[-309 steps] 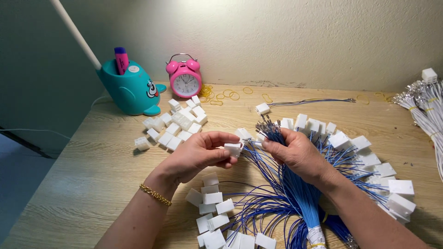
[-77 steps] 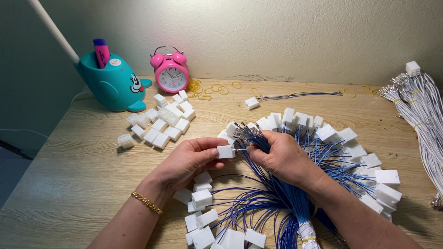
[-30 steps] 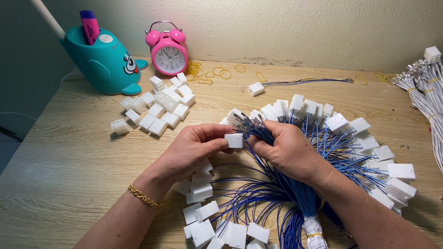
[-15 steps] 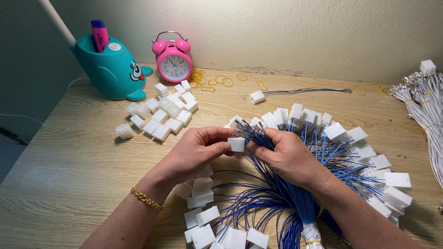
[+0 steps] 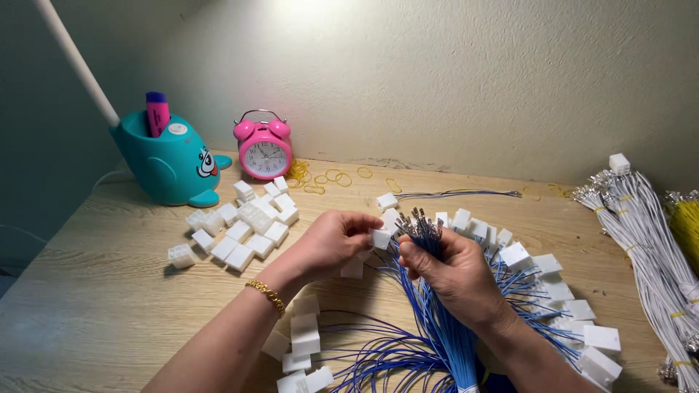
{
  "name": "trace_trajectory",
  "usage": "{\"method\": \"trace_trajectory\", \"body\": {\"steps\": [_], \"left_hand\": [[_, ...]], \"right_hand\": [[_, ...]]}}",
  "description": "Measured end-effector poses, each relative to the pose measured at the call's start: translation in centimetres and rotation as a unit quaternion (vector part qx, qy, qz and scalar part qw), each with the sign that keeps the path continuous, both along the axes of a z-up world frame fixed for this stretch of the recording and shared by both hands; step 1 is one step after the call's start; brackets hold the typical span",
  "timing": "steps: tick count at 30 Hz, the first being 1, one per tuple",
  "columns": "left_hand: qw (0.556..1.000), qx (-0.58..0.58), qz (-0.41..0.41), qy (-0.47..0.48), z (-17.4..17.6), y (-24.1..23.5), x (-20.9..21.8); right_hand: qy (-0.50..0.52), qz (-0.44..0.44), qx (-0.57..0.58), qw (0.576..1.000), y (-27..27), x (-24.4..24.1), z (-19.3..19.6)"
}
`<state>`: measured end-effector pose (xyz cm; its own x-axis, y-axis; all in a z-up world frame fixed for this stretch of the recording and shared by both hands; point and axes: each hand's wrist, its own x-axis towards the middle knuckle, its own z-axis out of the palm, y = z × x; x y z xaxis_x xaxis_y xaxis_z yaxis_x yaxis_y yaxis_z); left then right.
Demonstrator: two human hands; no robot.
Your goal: The person repeatedly picks up white plastic connectors and blue fiber optic cables from a wooden table. They insert the ends of the cables into the connectors by hand, then place the assembled units back onto the table among other completed items.
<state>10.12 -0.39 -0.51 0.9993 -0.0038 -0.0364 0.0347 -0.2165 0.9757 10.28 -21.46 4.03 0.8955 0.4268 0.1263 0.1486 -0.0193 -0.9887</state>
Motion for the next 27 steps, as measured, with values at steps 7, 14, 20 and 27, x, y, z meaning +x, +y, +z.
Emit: {"method": "trace_trajectory", "body": {"steps": [7, 14, 20, 27], "left_hand": [[0.999, 0.018, -0.03, -0.028, -0.2, -1.1, 1.6], [0.998, 0.053, 0.018, -0.026, 2.1, 0.0, -3.7], [0.993, -0.007, 0.096, -0.063, 1.4, -1.4, -4.7], [0.979, -0.128, 0.14, -0.068, 1.2, -2.2, -4.5]], "right_hand": [[0.067, 0.116, -0.005, 0.991, 0.3, 0.9, -0.2], [0.114, 0.112, 0.0, 0.987, 0.8, 0.6, 0.6], [0.114, 0.13, -0.027, 0.985, 0.9, 0.7, 0.3], [0.102, 0.151, -0.042, 0.982, 0.9, 0.7, 0.0]]}}
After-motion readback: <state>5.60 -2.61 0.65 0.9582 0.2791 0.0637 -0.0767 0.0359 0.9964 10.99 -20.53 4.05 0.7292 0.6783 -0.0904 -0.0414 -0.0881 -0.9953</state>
